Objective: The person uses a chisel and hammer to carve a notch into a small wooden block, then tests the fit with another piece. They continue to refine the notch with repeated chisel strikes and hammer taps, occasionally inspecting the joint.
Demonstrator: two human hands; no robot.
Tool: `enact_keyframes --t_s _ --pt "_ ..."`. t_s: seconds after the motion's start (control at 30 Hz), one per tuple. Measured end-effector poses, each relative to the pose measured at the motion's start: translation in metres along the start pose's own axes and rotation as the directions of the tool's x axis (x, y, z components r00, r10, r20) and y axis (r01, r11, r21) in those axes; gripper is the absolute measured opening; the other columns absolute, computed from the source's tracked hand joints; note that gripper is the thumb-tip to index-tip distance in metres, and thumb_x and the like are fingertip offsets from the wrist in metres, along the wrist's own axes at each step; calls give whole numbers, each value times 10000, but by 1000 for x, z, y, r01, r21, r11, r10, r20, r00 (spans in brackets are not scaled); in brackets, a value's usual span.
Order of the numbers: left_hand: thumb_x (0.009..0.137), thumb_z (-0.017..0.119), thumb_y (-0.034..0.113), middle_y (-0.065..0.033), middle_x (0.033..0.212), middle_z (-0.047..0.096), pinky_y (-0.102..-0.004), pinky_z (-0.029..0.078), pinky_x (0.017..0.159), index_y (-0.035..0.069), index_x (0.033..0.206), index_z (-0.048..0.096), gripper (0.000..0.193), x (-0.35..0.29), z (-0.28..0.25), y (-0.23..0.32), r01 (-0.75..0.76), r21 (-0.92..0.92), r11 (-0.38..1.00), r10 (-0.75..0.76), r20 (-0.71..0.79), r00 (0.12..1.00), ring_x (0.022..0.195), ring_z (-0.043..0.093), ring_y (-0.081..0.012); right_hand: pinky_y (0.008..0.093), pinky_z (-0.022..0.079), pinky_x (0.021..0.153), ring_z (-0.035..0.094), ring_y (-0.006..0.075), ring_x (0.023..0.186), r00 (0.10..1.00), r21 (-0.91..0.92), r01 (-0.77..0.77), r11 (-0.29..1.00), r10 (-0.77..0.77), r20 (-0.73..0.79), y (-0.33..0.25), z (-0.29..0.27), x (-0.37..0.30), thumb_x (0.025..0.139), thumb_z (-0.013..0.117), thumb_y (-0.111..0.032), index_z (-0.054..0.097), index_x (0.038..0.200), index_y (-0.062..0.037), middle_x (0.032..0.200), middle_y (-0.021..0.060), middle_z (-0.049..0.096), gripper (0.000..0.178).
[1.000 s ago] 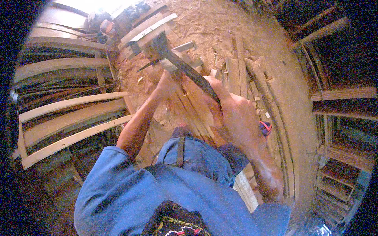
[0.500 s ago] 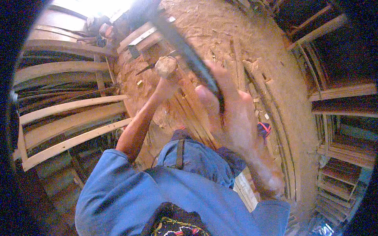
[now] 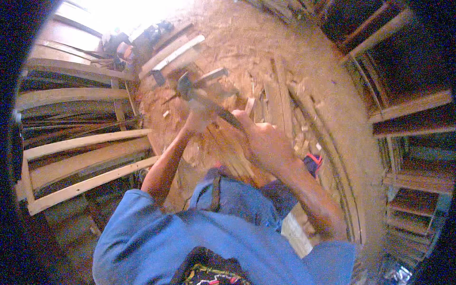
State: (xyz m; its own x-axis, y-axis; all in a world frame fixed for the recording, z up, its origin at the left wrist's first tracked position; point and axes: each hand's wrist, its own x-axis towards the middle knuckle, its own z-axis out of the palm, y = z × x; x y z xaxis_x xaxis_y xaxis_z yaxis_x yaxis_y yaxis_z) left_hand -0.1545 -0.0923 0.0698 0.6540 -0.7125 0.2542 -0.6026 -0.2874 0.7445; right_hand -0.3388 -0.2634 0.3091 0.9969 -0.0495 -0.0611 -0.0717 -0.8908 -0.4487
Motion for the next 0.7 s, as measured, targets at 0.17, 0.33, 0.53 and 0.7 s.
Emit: enact_keyframes --t_s 0.17,0.33,0.53,0.7 --pt "803 750 149 -40 812 583 -334 490 678 55 847 600 182 -5 2 2 252 -255 933 -244 65 968 752 541 -148 510 464 508 642 430 627 983 409 -1 912 76 -167 7 4 -7 995 581 -241 463 1294 -119 669 210 593 345" --pt "799 765 184 -41 872 606 -375 504 756 57 882 604 221 -3 3 -10 45 -101 994 -40 54 998 812 567 -181 498 470 496 656 415 631 996 117 39 992 -28 -89 13 14 -2 996 573 -253 450 1267 -125 655 188 603 324" --pt "817 760 159 -38 876 611 -360 505 771 63 909 644 176 -11 16 -23 199 -93 976 -184 146 972 866 595 -181 498 503 532 675 395 661 993 254 -42 966 67 -93 21 29 -9 1005 558 -251 463 1267 -134 669 187 617 303" --pt "867 732 109 -27 769 629 -310 497 670 51 822 636 121 20 -5 -32 270 -811 520 -418 35 908 753 617 -133 396 491 482 621 317 498 982 324 37 945 26 -188 34 24 -16 1002 593 -275 514 1234 -90 615 134 562 306"
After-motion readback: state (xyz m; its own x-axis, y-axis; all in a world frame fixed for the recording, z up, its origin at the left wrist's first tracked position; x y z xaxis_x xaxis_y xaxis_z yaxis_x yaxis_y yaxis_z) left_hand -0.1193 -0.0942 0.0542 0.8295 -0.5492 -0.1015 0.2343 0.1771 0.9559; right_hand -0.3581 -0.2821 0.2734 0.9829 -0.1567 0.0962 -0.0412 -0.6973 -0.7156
